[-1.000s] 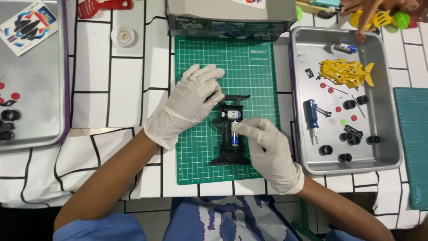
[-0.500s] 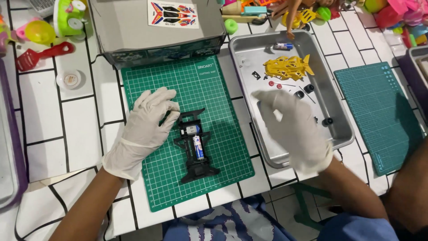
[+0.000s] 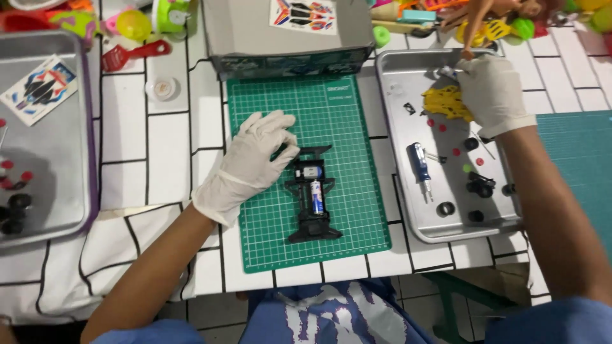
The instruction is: Assembling a toy car chassis by installing batteries and various small plastic components on a gridded work surface.
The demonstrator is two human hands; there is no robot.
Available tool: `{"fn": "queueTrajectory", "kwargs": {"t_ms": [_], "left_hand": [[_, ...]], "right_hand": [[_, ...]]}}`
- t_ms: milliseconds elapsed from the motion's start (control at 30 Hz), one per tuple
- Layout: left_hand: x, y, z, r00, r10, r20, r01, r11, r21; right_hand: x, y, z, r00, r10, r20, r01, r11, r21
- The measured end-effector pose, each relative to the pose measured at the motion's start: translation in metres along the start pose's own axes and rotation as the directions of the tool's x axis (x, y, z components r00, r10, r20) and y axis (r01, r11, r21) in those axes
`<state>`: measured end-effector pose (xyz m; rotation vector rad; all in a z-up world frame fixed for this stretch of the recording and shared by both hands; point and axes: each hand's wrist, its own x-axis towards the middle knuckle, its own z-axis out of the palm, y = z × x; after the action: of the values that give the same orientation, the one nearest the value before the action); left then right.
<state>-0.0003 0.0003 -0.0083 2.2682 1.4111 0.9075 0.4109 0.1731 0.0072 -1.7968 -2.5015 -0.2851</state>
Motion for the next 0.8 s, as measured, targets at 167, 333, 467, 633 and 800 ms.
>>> {"fn": "queueTrajectory", "kwargs": {"t_ms": [167, 333, 467, 633, 800], "left_hand": [[-0.004, -0.006, 0.003, 1.000, -0.009, 0.016, 0.009, 1.000, -0.019], [-0.006, -0.009, 0.004, 1.000, 0.004, 0.022, -0.004, 1.000, -0.030], [-0.005, -0.012, 0.006, 1.000, 0.010, 0.010, -0.010, 1.000, -0.018], [-0.005, -0.014, 0.009, 1.000, 0.025, -0.011, -0.026, 0.999, -0.038], [-0.005, -0.017, 0.010, 1.000, 0.026, -0.006, -0.026, 0.999, -0.040]], "right_hand": [[0.001, 0.004, 0.000, 0.991, 0.106, 0.084, -0.128, 0.937, 0.325], [-0.011, 0.003, -0.010, 0.999, 0.045, 0.022, -0.047, 0.993, 0.104], [-0.031, 0.022, -0.013, 0.999, -0.007, 0.038, 0.020, 0.930, -0.367], [-0.066, -0.054, -0.062, 0.963, 0.246, 0.113, -0.265, 0.777, 0.571], [-0.098, -0.135, -0.114, 0.984, 0.080, 0.159, -0.176, 0.565, 0.806]]}}
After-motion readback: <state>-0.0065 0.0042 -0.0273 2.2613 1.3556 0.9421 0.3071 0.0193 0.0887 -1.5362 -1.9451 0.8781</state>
